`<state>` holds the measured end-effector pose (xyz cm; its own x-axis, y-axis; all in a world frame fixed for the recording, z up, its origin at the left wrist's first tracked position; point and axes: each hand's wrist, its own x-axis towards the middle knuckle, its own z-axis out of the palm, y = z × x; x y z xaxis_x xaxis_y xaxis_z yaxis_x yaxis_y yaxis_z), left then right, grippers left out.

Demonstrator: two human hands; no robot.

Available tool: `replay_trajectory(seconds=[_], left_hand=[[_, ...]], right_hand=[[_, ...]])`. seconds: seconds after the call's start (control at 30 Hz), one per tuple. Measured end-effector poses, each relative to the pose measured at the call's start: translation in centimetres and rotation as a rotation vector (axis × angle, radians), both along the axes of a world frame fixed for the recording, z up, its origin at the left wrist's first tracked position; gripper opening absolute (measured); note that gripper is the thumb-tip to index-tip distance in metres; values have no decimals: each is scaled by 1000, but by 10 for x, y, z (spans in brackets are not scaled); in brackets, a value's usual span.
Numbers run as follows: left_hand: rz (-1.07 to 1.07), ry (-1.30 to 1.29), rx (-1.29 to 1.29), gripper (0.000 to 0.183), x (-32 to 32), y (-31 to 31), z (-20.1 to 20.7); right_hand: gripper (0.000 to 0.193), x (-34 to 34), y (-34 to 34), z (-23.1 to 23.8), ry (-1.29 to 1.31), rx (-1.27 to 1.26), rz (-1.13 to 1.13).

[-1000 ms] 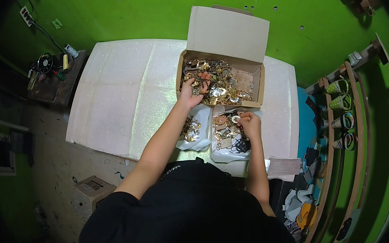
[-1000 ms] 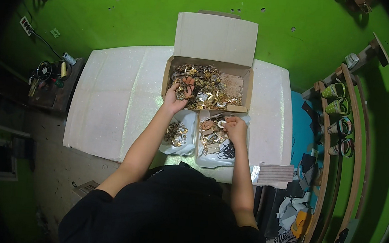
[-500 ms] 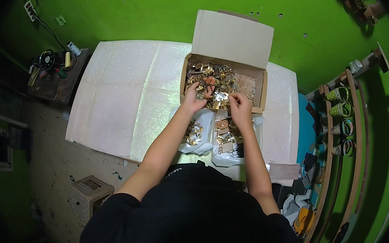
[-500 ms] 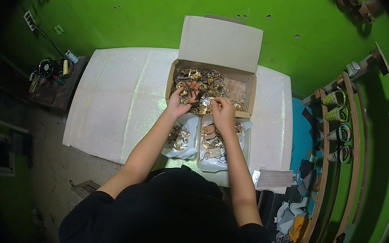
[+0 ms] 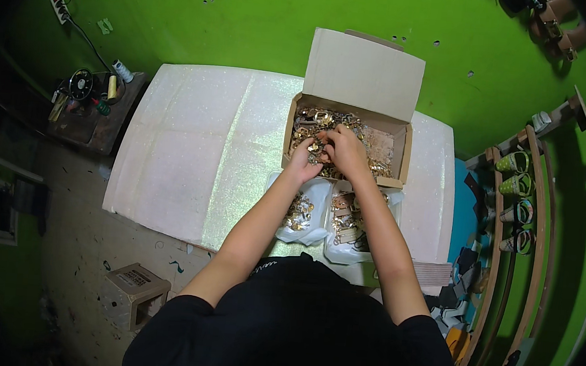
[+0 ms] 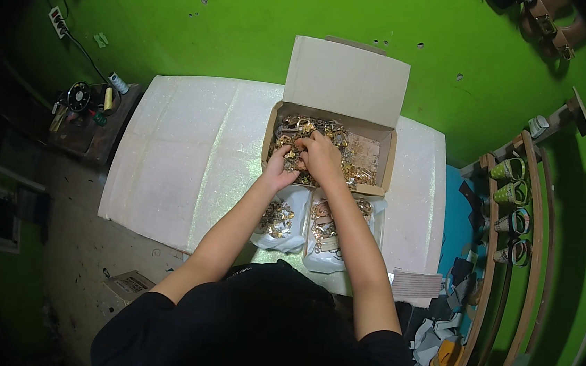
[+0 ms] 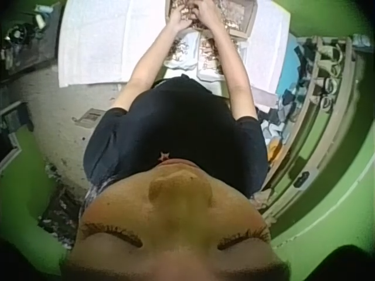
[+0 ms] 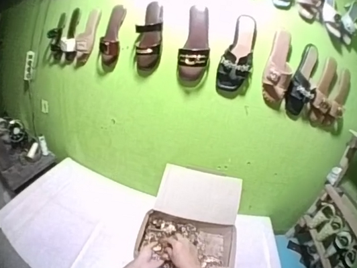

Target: Sorting through a box of decorative shoe buckles and rings and placing them into bags.

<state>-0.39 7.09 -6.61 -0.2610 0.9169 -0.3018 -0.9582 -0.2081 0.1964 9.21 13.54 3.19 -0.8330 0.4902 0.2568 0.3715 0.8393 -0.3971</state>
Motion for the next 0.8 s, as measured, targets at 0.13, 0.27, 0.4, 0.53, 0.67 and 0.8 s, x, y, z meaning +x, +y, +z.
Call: replay_trajectory(seconds=[0.13, 0.27, 0.4, 0.53, 0.67, 0.8], left_hand=[[2, 26, 36, 22, -2, 1, -4], [-50, -54, 119, 25, -7, 1, -13], [1, -7, -37, 28, -1, 2, -3], [0, -42, -73, 24, 3, -1, 11], [6, -49, -28, 24, -1, -2, 3], [14, -62, -65, 24, 4, -4, 16]], right_hand=[[17, 0, 2, 5, 68, -103, 3], [11, -2, 7, 7, 194, -246, 12], [12, -3, 10, 13, 155, -448, -77], [12, -5, 18, 3, 234, -468, -64], [14, -10, 18, 5, 272, -535, -53], [14, -10, 20, 10, 318, -560, -71]])
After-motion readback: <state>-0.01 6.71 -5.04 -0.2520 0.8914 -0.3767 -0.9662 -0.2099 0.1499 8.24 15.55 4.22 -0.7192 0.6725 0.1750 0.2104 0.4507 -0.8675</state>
